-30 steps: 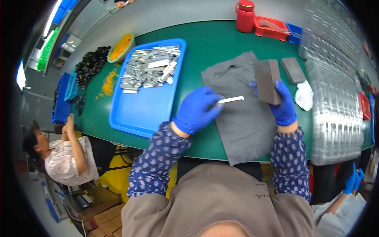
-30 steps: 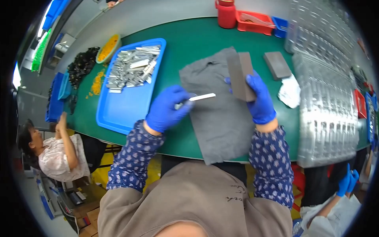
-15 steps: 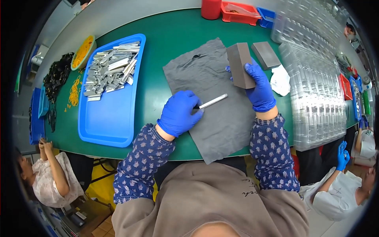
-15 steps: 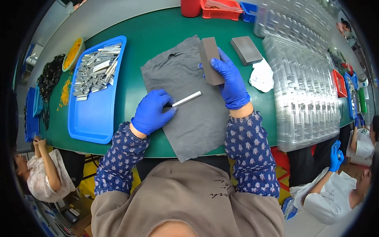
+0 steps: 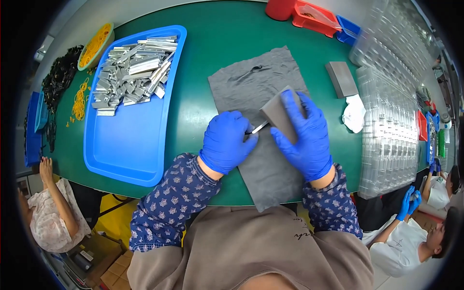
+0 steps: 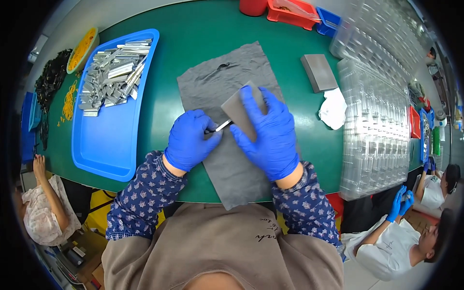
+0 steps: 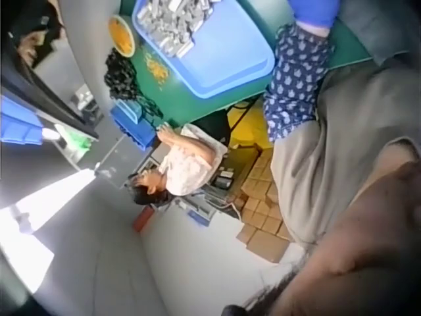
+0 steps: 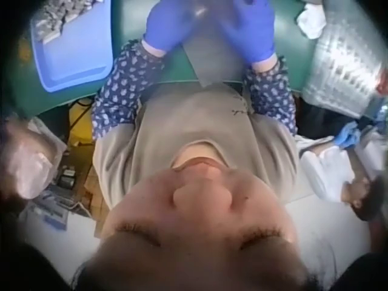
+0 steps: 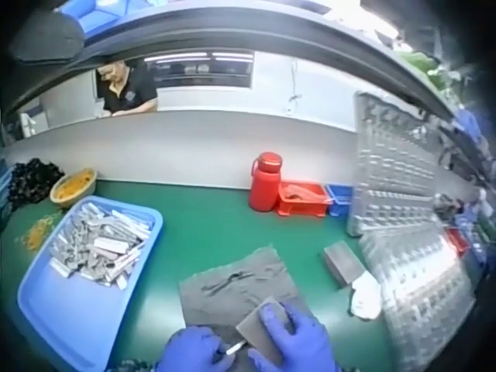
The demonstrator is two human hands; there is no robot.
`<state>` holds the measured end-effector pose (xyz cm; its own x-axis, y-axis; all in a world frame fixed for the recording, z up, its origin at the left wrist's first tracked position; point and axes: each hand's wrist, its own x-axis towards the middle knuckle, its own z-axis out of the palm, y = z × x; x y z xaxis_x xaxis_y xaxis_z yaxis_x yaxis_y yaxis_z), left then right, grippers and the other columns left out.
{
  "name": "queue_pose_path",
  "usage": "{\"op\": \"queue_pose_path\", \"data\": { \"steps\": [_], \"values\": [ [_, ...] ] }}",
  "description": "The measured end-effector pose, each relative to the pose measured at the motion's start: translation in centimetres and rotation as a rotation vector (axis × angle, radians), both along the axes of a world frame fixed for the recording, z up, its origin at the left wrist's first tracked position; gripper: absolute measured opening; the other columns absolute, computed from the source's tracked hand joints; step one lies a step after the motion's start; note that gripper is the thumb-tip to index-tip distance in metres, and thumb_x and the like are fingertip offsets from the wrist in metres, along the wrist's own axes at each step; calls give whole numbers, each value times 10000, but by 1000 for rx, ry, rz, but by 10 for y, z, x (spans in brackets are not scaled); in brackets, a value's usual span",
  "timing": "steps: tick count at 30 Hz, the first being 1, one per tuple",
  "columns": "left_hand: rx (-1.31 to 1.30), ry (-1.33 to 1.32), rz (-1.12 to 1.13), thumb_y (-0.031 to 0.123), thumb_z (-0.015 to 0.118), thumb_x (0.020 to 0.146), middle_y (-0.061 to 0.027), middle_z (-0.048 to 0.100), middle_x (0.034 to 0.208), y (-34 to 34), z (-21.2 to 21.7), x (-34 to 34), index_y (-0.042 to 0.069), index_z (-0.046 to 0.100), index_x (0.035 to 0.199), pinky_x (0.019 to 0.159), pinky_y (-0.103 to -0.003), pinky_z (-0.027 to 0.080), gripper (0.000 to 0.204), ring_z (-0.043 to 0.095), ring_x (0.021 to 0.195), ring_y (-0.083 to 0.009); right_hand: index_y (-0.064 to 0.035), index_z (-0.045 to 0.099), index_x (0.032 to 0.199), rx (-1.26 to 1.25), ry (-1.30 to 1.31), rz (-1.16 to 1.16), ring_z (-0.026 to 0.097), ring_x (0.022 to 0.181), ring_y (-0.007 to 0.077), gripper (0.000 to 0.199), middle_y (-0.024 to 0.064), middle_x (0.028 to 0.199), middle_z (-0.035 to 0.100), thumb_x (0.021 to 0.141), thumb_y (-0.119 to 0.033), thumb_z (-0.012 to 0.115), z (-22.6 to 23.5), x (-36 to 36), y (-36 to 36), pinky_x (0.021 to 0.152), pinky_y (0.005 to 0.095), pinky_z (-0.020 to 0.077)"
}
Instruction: Polishing small metal components using a rectangular sanding block on a protective cloth at a factory workbench.
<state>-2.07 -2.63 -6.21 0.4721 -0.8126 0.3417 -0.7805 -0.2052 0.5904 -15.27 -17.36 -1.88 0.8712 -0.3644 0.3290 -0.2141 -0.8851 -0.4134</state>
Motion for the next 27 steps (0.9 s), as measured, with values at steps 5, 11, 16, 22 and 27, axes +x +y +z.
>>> {"op": "queue_pose_path", "data": {
  "steps": [5, 11, 16, 22, 27],
  "values": [
    [3, 2, -14, 196, 695, 728, -100, 527, 723, -1, -1, 0, 87, 568, 690, 652, -432, 426, 172, 535, 720, -301, -167, 502, 1372, -128, 101, 36, 530, 1082, 413, 636, 277, 1292, 472, 773, -247, 700, -11, 7, 16, 930, 448, 440],
    [-21, 34, 6, 192, 696, 726, -99, 532, 716, -3, -3, 0, 88, 582, 688, 653, -429, 429, 160, 542, 717, -302, -161, 492, 1382, -135, 85, -93, 532, 1054, 447, 654, 301, 1260, 489, 768, -255, 698, -16, 10, 5, 920, 456, 447],
    [14, 10, 3, 197, 700, 722, -100, 536, 720, -1, -2, -1, 90, 588, 685, 659, -423, 435, 159, 551, 725, -297, -168, 494, 1383, -129, 60, -2, 530, 1068, 433, 664, 307, 1247, 492, 760, -248, 708, -15, 11, -1, 932, 453, 436],
    [-4, -32, 0, 202, 696, 725, -100, 536, 718, 0, -7, -2, 92, 582, 673, 660, -422, 435, 166, 548, 718, -295, -164, 498, 1378, -139, 69, 48, 533, 1081, 442, 649, 306, 1240, 501, 766, -240, 702, -17, 8, 20, 933, 455, 444],
    [-7, 5, 7, 208, 699, 723, -100, 535, 715, 0, -6, -3, 89, 580, 675, 652, -425, 434, 174, 549, 719, -296, -159, 496, 1380, -150, 39, -22, 532, 1069, 449, 648, 324, 1231, 495, 771, -244, 701, -19, 12, -5, 925, 457, 448]
  ]
}}
